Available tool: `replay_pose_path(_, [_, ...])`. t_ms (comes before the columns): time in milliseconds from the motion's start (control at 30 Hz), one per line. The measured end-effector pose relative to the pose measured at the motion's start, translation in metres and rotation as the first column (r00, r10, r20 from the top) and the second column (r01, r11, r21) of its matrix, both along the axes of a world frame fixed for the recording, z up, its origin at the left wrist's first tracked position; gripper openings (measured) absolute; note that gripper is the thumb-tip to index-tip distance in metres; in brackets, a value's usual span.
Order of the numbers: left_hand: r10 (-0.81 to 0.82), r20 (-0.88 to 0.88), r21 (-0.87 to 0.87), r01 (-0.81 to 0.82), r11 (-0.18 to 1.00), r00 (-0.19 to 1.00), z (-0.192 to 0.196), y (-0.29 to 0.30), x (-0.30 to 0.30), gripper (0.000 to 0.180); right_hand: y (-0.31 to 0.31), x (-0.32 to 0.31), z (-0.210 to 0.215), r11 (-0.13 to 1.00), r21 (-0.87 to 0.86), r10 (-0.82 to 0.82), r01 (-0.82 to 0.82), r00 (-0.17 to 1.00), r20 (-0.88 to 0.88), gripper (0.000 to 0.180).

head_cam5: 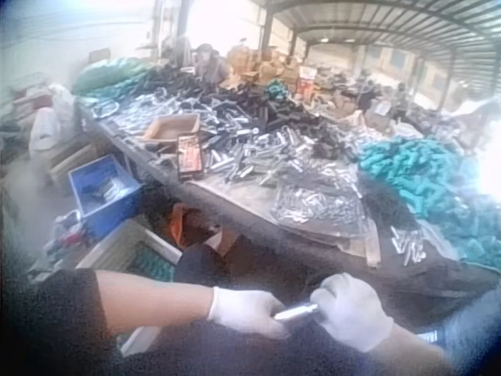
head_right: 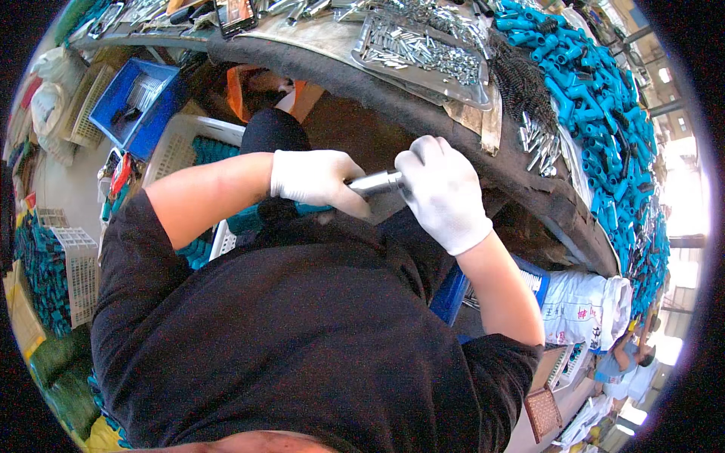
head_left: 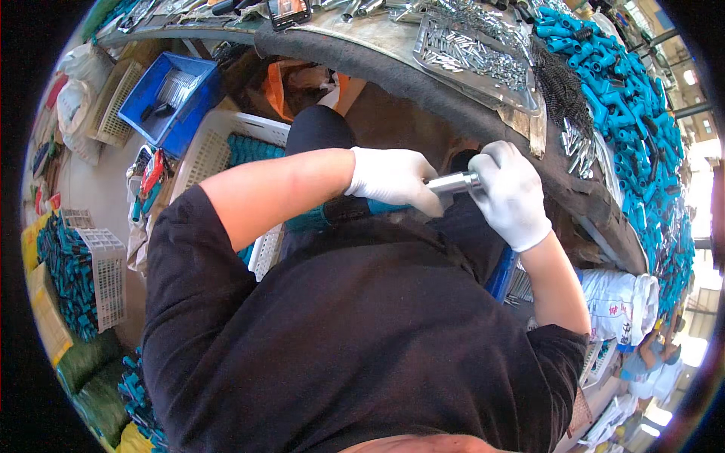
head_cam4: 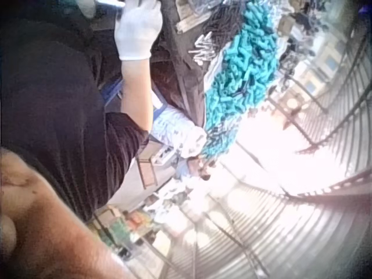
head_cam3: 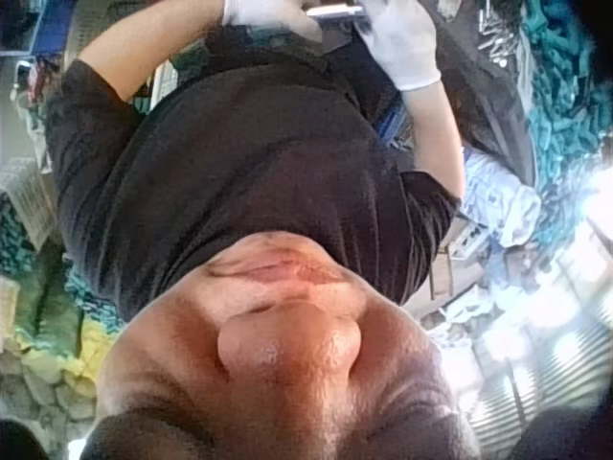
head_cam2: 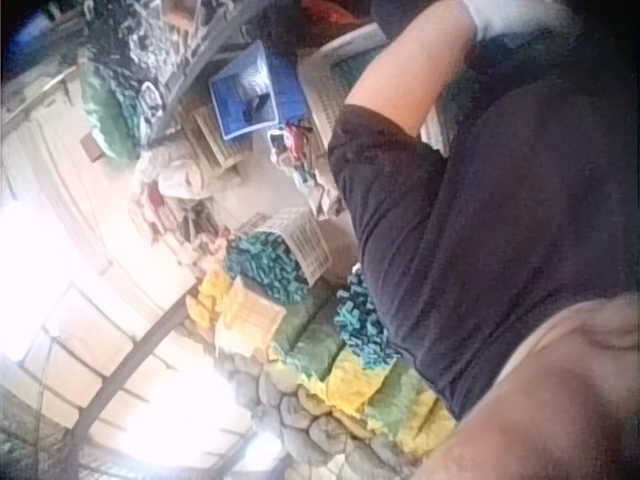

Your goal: Assembling blue plastic handles and internal components onto metal tubes.

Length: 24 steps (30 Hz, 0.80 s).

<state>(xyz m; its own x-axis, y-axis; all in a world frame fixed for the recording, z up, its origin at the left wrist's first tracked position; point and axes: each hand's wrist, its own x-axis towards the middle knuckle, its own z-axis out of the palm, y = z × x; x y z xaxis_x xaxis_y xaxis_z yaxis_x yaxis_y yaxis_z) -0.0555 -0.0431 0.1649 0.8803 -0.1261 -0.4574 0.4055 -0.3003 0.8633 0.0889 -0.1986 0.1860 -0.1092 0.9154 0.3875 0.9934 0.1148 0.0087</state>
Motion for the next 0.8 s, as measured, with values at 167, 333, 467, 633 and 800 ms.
replay_pose_path(167, [-0.015, -0.002, 0.089, 0.016, 0.996, 1.000, -0.028, -0.014, 0.012, 0.040, 0.012, 0.004, -0.016, 0.982, -0.187, 0.022, -0.004, 0.995, 0.099, 0.012])
replay_pose_path(333, [-0.221, 0.232, 0.851, -0.088, 0.517, 0.947, -0.036, -0.005, 0.020, 0.019, 0.035, 0.006, -0.034, 0.644, -0.740, -0.199, 0.193, 0.977, 0.082, 0.026])
replay_pose_path(467, [-0.206, 0.188, 0.871, -0.066, 0.487, 0.960, -0.039, -0.002, 0.018, 0.019, 0.043, 0.011, -0.045, 0.600, -0.790, -0.237, 0.125, 0.971, -0.027, 0.028])
replay_pose_path(633, [-0.116, 0.223, 0.652, -0.059, 0.756, 0.968, -0.041, 0.007, 0.014, 0.022, 0.036, 0.001, -0.033, 0.795, -0.570, -0.157, 0.205, 0.979, 0.133, 0.019])
replay_pose_path(800, [-0.148, -0.165, -0.206, 0.112, 0.972, 0.975, -0.032, 0.015, 0.002, 0.029, 0.032, 0.000, -0.023, 0.964, -0.238, 0.170, -0.122, 0.966, 0.193, 0.008])
